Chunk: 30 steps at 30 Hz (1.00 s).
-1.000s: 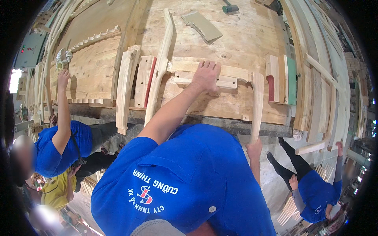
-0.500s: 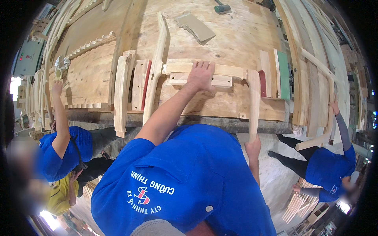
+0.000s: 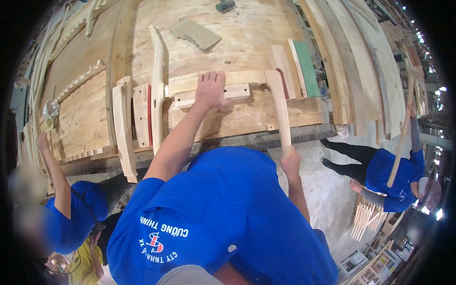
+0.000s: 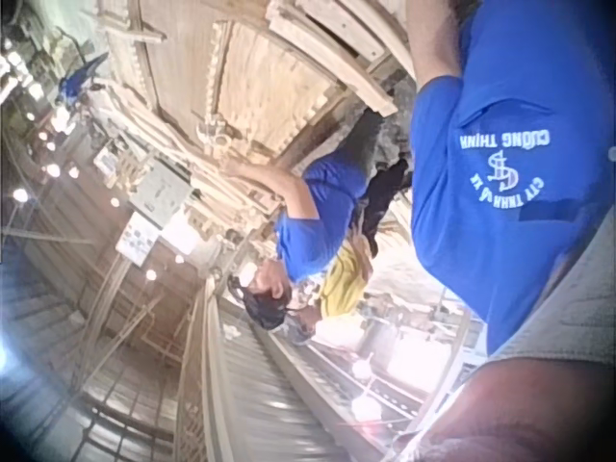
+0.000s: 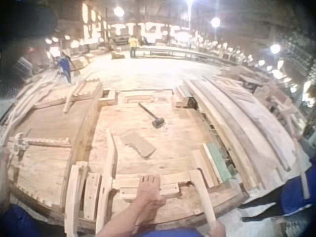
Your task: The person assembles wooden chair components on a workbench. They pick up a curved wooden leg, align it with a horizontal frame piece, and tap the joint with a rubber mallet to secure it. The person repeats this process for multiple joints.
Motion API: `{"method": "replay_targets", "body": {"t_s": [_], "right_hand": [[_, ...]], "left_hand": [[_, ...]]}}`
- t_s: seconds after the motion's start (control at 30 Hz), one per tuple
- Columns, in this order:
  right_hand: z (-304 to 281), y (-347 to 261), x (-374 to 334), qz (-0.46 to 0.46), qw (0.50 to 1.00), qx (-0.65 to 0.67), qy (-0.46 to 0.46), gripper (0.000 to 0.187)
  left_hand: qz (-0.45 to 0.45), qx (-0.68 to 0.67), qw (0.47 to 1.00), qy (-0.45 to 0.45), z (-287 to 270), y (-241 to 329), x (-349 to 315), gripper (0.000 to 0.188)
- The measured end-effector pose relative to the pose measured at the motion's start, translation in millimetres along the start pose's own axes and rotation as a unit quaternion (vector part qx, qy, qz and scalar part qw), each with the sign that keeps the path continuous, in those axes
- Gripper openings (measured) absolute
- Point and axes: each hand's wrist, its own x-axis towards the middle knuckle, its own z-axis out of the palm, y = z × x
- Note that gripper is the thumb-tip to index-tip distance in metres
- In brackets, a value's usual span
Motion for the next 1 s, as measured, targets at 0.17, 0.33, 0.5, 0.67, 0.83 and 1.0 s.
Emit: {"method": "replay_targets", "body": {"t_s": [0.17, 0.33, 0.5, 0.67, 0.83, 1.0], "right_hand": [[4, -8, -6, 0.023, 1.000, 0.000, 0.000, 0.043], [8, -10, -10, 0.025, 1.000, 0.009, -0.016, 0.044], [7, -24, -14, 0.043, 0.999, 0.018, -0.026, 0.045], [6, -44, -19, 0.058, 0.998, 0.027, -0.027, 0.046], [11, -41, -22, 0.073, 0.996, 0.027, -0.040, 0.045], [14, -51, -25, 0.077, 0.996, 0.000, -0.042, 0.047]], "left_hand": [[-0.009, 0.008, 1.000, 0.003, -1, 0, 0, 0.106], [-0.018, 0.010, 1.000, 0.005, -9, 1, -3, 0.106], [-0.009, -0.007, 1.000, 0.016, -7, -10, -8, 0.110], [-0.011, 0.000, 1.000, 0.010, -3, -12, -8, 0.112], [-0.003, -0.004, 0.999, 0.033, -5, -13, -11, 0.116], [-0.003, -0.011, 1.000, 0.023, -7, -20, -12, 0.118]]}}
